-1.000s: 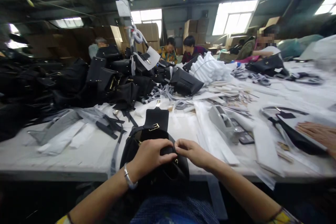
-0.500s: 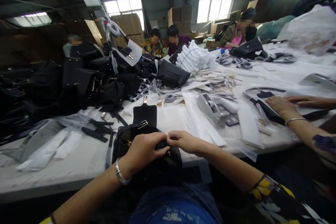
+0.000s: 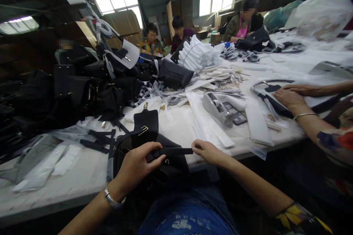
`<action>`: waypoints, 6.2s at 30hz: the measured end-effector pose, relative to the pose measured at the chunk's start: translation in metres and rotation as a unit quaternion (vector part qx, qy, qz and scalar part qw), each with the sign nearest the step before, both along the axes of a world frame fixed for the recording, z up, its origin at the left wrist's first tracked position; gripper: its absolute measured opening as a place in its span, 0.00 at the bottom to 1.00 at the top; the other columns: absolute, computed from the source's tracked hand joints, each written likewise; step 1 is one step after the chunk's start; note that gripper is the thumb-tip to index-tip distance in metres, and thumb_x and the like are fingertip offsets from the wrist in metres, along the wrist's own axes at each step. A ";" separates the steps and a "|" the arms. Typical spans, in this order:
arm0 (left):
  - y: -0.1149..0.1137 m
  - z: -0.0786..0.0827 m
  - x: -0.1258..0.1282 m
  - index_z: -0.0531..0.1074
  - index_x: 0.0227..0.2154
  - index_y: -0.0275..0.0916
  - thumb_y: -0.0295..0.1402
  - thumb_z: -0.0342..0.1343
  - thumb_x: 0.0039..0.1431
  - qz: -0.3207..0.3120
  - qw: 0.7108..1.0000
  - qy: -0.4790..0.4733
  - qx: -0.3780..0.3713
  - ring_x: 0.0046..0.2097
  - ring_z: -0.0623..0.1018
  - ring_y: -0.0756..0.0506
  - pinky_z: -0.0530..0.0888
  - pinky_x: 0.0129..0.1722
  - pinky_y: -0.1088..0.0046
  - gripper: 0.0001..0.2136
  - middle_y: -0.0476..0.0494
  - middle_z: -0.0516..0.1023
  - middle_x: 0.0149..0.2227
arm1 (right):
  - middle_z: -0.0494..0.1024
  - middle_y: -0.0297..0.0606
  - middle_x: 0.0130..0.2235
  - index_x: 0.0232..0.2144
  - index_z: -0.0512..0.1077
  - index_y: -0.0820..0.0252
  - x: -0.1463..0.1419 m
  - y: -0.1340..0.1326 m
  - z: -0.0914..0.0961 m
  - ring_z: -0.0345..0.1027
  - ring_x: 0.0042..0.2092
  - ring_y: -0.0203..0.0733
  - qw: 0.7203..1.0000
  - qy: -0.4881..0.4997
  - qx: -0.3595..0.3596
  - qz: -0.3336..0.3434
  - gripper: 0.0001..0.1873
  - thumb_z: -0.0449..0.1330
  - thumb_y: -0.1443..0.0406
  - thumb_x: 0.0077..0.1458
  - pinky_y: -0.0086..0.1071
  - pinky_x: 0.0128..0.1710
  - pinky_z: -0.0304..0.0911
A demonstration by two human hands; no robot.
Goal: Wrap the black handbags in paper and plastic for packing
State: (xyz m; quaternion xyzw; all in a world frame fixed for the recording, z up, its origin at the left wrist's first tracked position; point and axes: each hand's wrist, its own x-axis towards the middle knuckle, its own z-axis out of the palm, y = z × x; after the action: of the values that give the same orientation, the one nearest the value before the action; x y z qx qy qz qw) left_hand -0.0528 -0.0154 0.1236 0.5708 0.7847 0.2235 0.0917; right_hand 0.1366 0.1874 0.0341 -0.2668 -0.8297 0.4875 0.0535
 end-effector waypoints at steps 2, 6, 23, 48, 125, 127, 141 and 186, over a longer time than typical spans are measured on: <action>-0.001 0.000 0.001 0.73 0.43 0.46 0.43 0.59 0.58 0.004 1.000 0.003 -0.007 0.44 0.79 0.46 0.72 0.44 0.73 0.12 0.52 0.80 0.44 | 0.72 0.33 0.29 0.29 0.69 0.59 0.005 -0.001 -0.003 0.64 0.33 0.39 1.000 0.001 0.014 -0.016 0.05 0.54 0.69 0.56 0.31 0.35 0.55; -0.002 0.002 0.003 0.73 0.43 0.46 0.44 0.58 0.58 0.014 1.000 0.003 -0.018 0.44 0.79 0.45 0.73 0.44 0.72 0.12 0.51 0.80 0.44 | 0.74 0.36 0.33 0.30 0.69 0.59 0.011 -0.005 -0.010 0.66 0.36 0.41 0.995 -0.014 0.073 -0.067 0.05 0.55 0.69 0.57 0.32 0.38 0.55; 0.002 0.021 0.007 0.69 0.44 0.44 0.50 0.53 0.59 0.072 0.989 -0.087 -0.099 0.43 0.78 0.43 0.71 0.45 0.68 0.17 0.48 0.78 0.43 | 0.77 0.36 0.41 0.40 0.73 0.56 -0.033 -0.062 0.028 0.70 0.43 0.41 0.966 0.255 0.044 -0.013 0.07 0.61 0.64 0.58 0.34 0.46 0.63; 0.031 0.031 0.019 0.75 0.37 0.34 0.37 0.62 0.46 0.117 0.910 -0.337 -0.214 0.42 0.78 0.39 0.73 0.44 0.66 0.15 0.42 0.81 0.36 | 0.74 0.30 0.31 0.32 0.73 0.60 -0.043 -0.054 0.007 0.66 0.35 0.35 0.945 0.276 -0.173 0.042 0.06 0.65 0.65 0.51 0.28 0.37 0.60; -0.078 0.139 -0.061 0.74 0.49 0.48 0.34 0.41 0.68 -0.051 0.952 0.267 0.142 0.44 0.78 0.43 0.71 0.41 0.69 0.18 0.46 0.80 0.45 | 0.79 0.43 0.43 0.48 0.75 0.59 -0.094 -0.063 0.213 0.72 0.45 0.46 0.944 0.206 -0.032 0.257 0.36 0.41 0.40 0.62 0.38 0.47 0.66; -0.061 0.164 -0.056 0.75 0.48 0.50 0.38 0.44 0.68 -0.081 0.935 0.286 0.193 0.45 0.78 0.43 0.71 0.45 0.68 0.15 0.48 0.80 0.44 | 0.78 0.38 0.31 0.42 0.76 0.62 -0.097 -0.066 0.244 0.72 0.32 0.38 0.933 0.167 -0.075 0.309 0.31 0.48 0.43 0.62 0.31 0.36 0.67; 0.026 0.021 -0.107 0.75 0.47 0.39 0.35 0.70 0.37 0.000 0.999 -0.023 -0.037 0.48 0.77 0.30 0.70 0.47 0.59 0.29 0.35 0.80 0.45 | 0.55 0.25 0.22 0.31 0.69 0.56 -0.046 -0.028 0.288 0.51 0.21 0.30 0.893 0.401 -0.190 0.071 0.17 0.61 0.50 0.57 0.28 0.28 0.63; -0.018 0.109 -0.099 0.76 0.35 0.32 0.41 0.63 0.56 0.078 0.696 -0.529 0.480 0.17 0.57 0.58 0.56 0.15 0.85 0.15 0.58 0.57 0.15 | 0.66 0.47 0.62 0.60 0.65 0.58 -0.091 -0.019 0.222 0.56 0.64 0.51 0.894 0.244 0.372 0.050 0.30 0.49 0.48 0.64 0.47 0.65 0.47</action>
State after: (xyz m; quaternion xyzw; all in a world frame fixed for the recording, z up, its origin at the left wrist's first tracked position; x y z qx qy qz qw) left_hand -0.1519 -0.0338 0.2326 0.2620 0.4343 0.8413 0.1871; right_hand 0.0459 0.1679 0.2559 -0.0586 -0.9236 0.1949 0.3249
